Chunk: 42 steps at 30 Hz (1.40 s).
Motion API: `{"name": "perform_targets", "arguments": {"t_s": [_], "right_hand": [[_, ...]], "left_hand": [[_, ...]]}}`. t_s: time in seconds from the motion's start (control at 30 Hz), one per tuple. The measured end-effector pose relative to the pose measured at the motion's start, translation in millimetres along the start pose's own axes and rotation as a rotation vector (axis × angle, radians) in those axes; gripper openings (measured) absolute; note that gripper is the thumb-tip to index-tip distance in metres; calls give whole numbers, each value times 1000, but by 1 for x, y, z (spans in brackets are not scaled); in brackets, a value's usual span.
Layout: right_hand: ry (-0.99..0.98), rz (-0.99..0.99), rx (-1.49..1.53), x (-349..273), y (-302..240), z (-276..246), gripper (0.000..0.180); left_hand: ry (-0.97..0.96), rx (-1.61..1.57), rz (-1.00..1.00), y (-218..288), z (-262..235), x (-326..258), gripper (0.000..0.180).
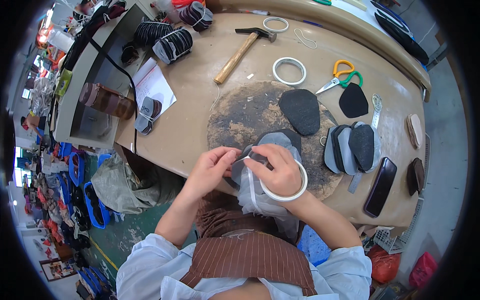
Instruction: The person assembles shoe components at a workbench in a factory. They pick up black and grey insole-like parts, align them, and secure them together using white adhesive tape. The person handles the parts one by one, wrapping the tape around the edges to bind them, and stacks the finished units on the table.
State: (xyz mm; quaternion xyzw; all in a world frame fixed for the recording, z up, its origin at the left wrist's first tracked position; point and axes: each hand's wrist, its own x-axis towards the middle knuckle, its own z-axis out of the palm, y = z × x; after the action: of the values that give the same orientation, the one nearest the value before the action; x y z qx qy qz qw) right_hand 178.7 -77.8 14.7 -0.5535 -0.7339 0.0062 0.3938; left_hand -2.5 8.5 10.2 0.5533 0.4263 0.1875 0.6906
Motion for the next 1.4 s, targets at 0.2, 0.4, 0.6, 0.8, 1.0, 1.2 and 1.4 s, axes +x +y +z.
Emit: {"name": "perform_targets", "arguments": {"t_s": [0.2,0.4,0.6,0.8,1.0,1.2,1.4], "right_hand": [[90,-141,-17,3,-3,-4,20],[65,-139,-149,-12,9,-37,12],[-211,-65,222,-52,7,-89,10],[-648,306,513,-79,-12,-134,14],[-193,284,550,-23,-3,-119,19],[-112,355,205,38,36,-59,16],[-219,75,-147,29,60,-8,6]], "left_hand": [[-303,-17,-5,8,-5,23,24],[-407,136,57,48,27,43,17],[-141,523,771,74,72,86,14],[-194,362,546,80,83,178,23],[-245,368,741,65,63,109,25],[-82,772,625,25,72,-7,15],[307,931,561,2,86,-1,20]]}}
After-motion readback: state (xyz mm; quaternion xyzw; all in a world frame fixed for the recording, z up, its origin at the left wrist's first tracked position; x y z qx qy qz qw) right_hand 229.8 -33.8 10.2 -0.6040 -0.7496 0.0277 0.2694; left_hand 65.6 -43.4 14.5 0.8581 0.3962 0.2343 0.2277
